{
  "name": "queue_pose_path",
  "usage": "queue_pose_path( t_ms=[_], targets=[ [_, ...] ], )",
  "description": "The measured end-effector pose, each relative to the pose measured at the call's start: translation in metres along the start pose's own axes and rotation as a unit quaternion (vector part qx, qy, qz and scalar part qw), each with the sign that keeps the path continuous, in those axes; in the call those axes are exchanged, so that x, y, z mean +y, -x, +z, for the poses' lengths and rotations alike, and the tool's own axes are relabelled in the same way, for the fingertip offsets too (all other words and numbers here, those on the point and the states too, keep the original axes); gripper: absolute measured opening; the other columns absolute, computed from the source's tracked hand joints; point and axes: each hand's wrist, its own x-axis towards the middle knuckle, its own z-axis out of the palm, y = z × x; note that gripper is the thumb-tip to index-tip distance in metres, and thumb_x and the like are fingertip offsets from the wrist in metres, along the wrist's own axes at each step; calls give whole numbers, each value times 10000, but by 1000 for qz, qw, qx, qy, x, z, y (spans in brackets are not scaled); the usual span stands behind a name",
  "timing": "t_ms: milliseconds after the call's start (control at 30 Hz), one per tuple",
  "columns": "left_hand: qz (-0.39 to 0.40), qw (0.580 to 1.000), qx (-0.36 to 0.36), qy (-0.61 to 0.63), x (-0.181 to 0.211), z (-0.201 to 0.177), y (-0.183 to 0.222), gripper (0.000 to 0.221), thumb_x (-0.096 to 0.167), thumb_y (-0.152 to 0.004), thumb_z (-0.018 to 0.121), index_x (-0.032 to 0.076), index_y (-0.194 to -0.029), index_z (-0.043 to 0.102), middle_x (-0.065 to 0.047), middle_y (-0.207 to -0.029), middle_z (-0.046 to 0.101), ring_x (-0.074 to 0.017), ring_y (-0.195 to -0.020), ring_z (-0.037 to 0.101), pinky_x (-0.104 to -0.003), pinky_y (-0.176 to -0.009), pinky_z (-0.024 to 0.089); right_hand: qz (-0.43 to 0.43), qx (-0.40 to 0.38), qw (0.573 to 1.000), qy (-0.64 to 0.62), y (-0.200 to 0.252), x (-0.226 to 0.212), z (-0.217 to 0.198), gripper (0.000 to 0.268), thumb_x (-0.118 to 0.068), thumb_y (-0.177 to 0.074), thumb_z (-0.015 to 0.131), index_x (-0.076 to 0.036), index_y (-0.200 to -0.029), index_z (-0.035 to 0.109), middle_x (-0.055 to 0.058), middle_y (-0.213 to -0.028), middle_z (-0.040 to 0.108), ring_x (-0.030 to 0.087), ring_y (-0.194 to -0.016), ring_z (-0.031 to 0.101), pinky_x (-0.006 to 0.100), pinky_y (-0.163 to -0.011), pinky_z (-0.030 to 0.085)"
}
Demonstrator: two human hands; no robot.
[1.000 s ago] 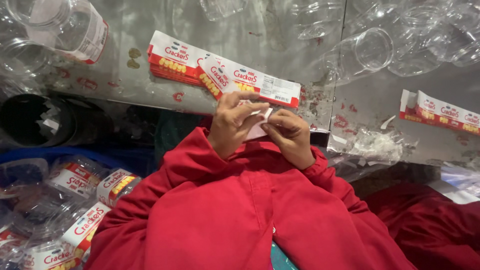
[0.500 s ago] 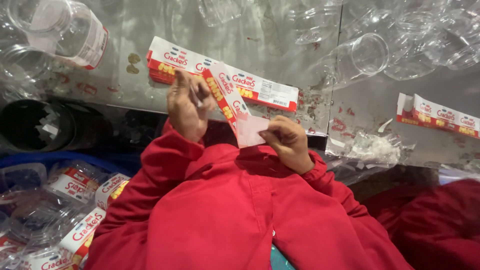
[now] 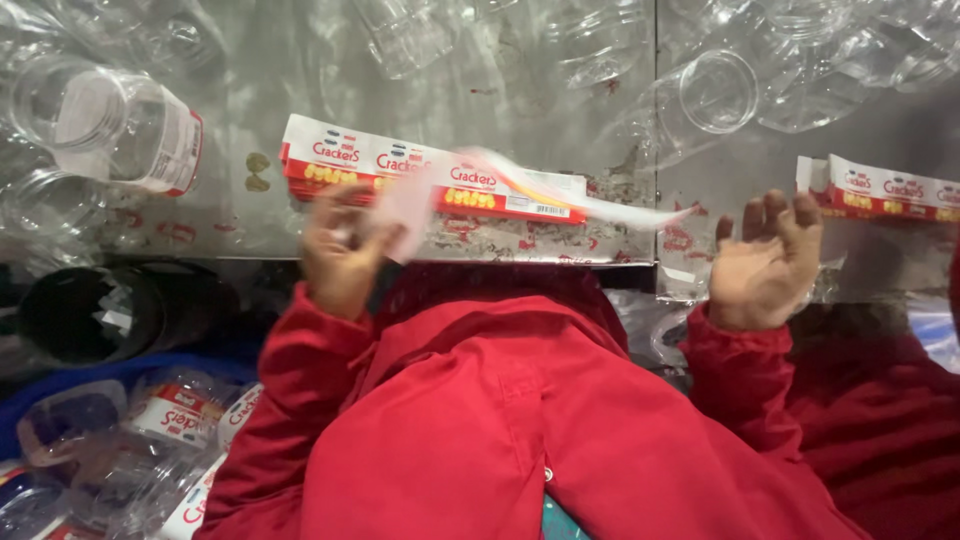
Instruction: The person peels labels from a sheet and applies them to clear plastic jars by hand.
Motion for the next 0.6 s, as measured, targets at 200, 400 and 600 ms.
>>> queue_pose_path(
  t_ms=[200, 400, 600],
  targets=[
    [-32, 949, -229, 215, 62, 18, 4, 71, 52, -1037, 672, 24, -1083, 717, -71, -1006, 745, -141, -841, 680, -284, -736, 565, -46, -236, 962, 128, 51, 42, 27, 392, -200, -1009, 707, -118, -1368, 575, 116, -1324, 631, 270, -1264, 602, 473, -1093, 408],
    [322, 816, -479, 38, 152, -5, 21, 227, 120, -765, 790, 148, -988, 760, -65, -778, 606, -293, -729, 618, -386, -656, 463, -160, -668, 672, 276, 84, 23, 86, 864, -422, -826, 837, -18, -1465, 417, 167, -1421, 561, 353, -1443, 446, 622, -1268, 142],
    [166, 887, -393, 179, 144, -44, 27, 210, 43, -901, 852, 93, -1075, 745, 17, -864, 690, -145, -646, 660, -271, -584, 491, -113, -701, 621, 332, 63, 23, 69, 310, -102, -901, 805, -120, -1199, 719, 46, -1039, 721, 263, -1078, 712, 525, -1156, 467]
  ],
)
